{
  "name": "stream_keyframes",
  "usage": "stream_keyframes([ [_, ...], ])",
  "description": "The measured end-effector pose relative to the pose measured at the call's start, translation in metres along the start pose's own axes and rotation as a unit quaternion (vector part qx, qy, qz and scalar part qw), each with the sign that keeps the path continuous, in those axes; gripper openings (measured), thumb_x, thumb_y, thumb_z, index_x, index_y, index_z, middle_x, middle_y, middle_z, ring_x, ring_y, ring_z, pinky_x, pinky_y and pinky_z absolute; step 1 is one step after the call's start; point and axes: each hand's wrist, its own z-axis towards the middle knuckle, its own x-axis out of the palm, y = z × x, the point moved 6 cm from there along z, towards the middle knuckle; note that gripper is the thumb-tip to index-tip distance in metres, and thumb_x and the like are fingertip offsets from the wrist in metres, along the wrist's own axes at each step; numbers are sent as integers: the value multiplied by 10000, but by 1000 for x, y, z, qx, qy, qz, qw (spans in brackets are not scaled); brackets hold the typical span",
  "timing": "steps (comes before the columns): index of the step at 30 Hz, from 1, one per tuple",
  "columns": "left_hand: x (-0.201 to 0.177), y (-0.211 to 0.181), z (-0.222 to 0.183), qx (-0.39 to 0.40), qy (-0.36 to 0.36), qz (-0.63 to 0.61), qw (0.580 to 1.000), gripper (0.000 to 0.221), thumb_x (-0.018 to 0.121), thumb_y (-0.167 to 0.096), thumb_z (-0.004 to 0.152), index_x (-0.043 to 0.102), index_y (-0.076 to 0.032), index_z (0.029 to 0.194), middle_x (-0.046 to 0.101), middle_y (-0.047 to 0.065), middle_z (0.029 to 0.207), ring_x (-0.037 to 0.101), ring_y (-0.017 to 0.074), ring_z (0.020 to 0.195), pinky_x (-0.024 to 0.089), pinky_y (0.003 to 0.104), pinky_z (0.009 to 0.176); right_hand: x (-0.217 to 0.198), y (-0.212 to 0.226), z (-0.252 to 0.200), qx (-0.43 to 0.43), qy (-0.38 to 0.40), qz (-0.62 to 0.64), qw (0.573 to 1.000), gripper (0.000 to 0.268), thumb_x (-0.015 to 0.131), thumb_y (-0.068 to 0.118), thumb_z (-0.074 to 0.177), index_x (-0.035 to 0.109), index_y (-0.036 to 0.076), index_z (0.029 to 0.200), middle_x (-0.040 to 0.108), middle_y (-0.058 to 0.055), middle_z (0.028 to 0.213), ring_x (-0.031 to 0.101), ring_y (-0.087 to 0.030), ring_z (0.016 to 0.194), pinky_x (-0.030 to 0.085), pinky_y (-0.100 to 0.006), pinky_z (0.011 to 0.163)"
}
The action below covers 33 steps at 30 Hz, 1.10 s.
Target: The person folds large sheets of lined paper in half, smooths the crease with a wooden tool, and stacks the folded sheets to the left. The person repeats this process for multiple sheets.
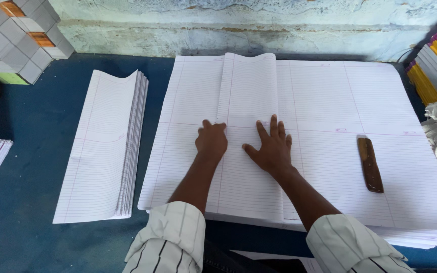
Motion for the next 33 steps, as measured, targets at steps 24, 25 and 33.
stream_keyframes([
  [24,19,-22,35,108,127,123,978,609,913,-235,713,690,41,1207,386,147,1598,467,328,1421,540,466,1071,-81,-98,8,11,-59,97,993,509,623,312,969,562,77,1416,541,-181,1458,498,-339,1346,447,-511,1100],
  [25,20,-22,35,106,121,118,980,622,917,-225,709,678,34,1221,374,141,1596,445,322,1431,530,468,1075,-87,-105,6,10,-64,68,996,502,635,303,969,570,73,1411,546,-186,1450,488,-347,1354,440,-518,1103],
  [33,15,-26,28,70,136,132,979,794,908,-193,711,546,-17,1396,424,88,1531,474,283,1401,503,518,1079,-119,-163,-11,110,-66,-52,990,487,667,238,965,585,83,1419,562,-192,1437,500,-367,1351,468,-526,1088],
])
